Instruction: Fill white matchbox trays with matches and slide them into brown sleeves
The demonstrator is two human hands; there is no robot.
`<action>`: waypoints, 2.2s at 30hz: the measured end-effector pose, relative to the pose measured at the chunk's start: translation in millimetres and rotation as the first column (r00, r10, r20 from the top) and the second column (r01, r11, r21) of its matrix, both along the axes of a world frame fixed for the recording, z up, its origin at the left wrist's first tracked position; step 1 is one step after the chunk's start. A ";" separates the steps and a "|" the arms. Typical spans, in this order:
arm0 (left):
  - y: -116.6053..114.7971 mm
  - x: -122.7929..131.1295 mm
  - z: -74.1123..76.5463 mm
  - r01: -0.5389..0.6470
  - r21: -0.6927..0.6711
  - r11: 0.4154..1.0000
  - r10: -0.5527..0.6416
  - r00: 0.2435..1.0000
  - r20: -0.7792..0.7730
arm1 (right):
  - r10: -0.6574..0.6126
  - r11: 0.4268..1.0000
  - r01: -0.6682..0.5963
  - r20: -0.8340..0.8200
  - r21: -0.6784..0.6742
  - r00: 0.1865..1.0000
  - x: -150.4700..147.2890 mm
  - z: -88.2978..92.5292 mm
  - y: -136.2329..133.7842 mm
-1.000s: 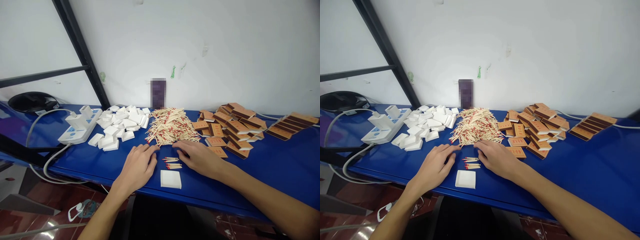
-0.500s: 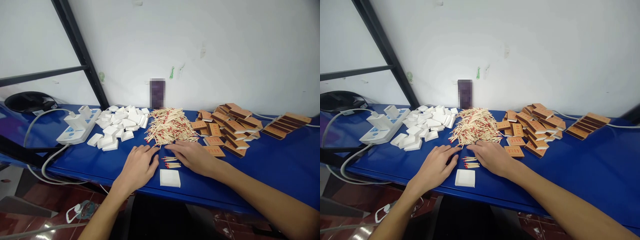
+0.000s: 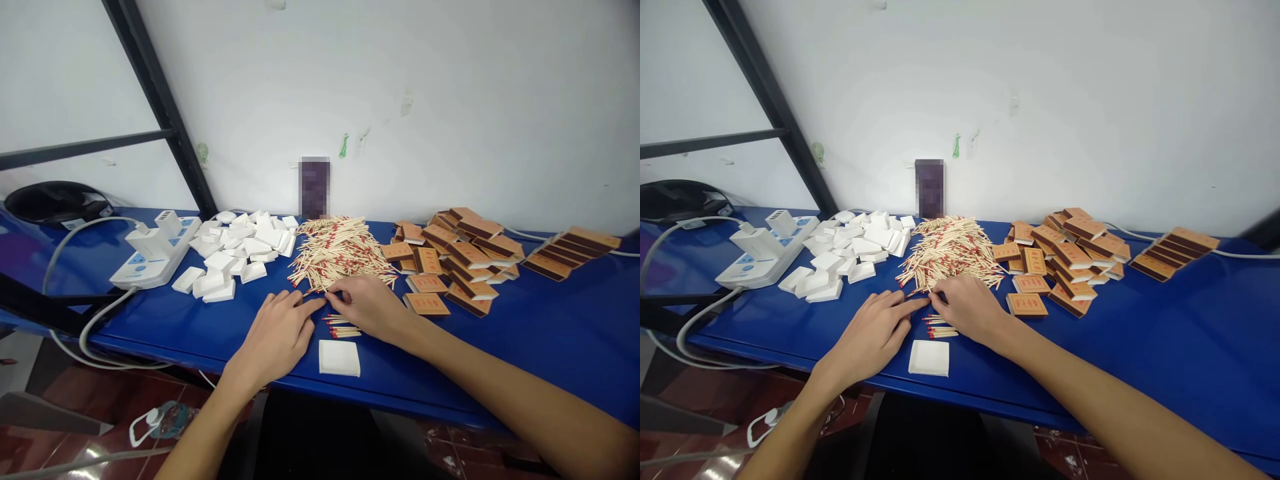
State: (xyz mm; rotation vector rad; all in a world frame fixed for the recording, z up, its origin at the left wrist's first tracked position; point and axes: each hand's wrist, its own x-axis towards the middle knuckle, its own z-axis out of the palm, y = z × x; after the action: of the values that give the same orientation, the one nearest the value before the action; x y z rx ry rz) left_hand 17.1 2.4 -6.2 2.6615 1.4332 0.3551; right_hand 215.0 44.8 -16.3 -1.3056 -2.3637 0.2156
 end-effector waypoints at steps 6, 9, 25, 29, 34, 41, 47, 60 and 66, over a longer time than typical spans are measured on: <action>-0.3 -0.9 -0.3 -0.011 -0.014 1.000 0.013 0.993 0.121 | 0.078 0.997 -0.078 0.022 0.007 0.997 16.6 7.6 -6.4; -0.8 -1.0 -0.1 -0.003 -0.015 1.000 0.005 0.990 0.140 | 0.138 0.990 -0.136 0.068 -0.038 0.988 28.8 12.5 -13.1; -3.9 -1.1 3.9 0.074 -0.072 0.995 -0.064 0.989 0.136 | 0.208 0.971 -0.189 0.127 -0.145 0.970 45.8 25.5 -28.2; -2.0 -0.2 4.6 0.078 -0.071 0.994 -0.069 0.990 0.125 | 0.255 0.950 -0.239 0.055 -0.201 0.965 40.6 21.5 -28.1; -3.5 -0.2 5.9 0.065 -0.078 0.995 -0.046 0.974 0.224 | 0.270 0.955 -0.264 0.023 -0.137 0.963 33.6 17.0 -24.9; -5.2 -1.2 4.9 0.073 -0.088 0.993 -0.049 0.967 0.251 | 0.271 0.943 -0.277 -0.058 -0.183 0.961 33.5 11.3 -24.1; -5.1 0.7 5.3 0.059 -0.080 0.995 -0.038 0.971 0.238 | 0.272 0.943 -0.272 -0.027 -0.189 0.962 31.3 13.6 -23.8; -7.3 -1.4 8.7 0.155 -0.091 0.984 -0.130 0.962 0.239 | 0.177 0.949 -0.178 -0.028 -0.261 0.984 28.1 15.0 -19.0; -11.5 -1.8 5.4 0.168 -0.183 0.969 -0.124 0.965 0.230 | 0.152 0.945 -0.147 -0.007 -0.294 0.988 27.6 22.1 -19.5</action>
State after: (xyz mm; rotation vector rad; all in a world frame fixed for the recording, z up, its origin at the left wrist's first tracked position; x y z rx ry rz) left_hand 15.2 -9.1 -0.8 2.4606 1.1362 0.4450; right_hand 242.7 25.4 5.8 -1.2555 -2.5173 0.6270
